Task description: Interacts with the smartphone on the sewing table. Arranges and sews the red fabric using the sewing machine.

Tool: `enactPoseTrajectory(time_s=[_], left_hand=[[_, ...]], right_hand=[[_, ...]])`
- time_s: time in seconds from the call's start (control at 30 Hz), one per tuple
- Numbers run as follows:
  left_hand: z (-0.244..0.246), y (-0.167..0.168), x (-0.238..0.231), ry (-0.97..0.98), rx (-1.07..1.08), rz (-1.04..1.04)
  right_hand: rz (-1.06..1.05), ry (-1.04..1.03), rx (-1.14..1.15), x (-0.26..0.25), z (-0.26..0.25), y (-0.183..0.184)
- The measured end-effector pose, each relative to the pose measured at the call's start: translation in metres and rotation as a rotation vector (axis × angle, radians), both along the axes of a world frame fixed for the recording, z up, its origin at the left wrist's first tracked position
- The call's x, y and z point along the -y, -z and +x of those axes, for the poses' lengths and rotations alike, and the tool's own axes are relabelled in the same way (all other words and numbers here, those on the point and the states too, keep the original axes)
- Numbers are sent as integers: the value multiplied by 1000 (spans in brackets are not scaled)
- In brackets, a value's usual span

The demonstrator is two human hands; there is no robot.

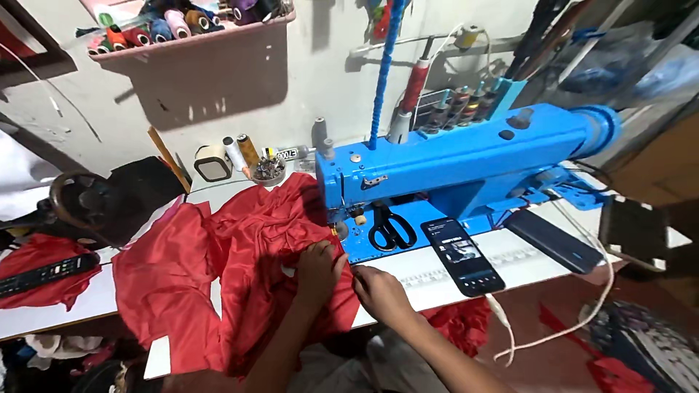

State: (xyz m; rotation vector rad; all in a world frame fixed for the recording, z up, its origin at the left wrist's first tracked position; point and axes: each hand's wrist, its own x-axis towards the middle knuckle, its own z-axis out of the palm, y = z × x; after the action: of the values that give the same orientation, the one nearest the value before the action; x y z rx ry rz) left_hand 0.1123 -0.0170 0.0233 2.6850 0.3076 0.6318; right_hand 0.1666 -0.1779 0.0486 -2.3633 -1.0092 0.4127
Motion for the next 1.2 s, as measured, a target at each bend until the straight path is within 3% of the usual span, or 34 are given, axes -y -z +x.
enactPoseTrajectory(time_s=[0.27,0.33,0.43,0.53,0.63,0.7,0.9,1.2], left_hand=[[0,7,-10,55,42,-46],[0,4,-12,58,24,-71],[0,-29,-10,40,-325,-109],[4,-57,-1,23,-644,-11],[4,-61,8,13,-681,40],[5,-60,11,8,-679,13],[7,-50,24,-117,-559,-71],[10,-25,20,-160,-308,10]], right_hand=[[158,1,98,-9,33,-6],[101,-6,-4,-16,37,-12],[-12,-22,-163,-28,32,-19],[182,90,-323,-29,29,-14],[464,252,-729,-25,32,-13],[554,334,-832,-21,34,-13],[367,284,-358,-18,40,-1],[207,200,-255,-33,46,-3]])
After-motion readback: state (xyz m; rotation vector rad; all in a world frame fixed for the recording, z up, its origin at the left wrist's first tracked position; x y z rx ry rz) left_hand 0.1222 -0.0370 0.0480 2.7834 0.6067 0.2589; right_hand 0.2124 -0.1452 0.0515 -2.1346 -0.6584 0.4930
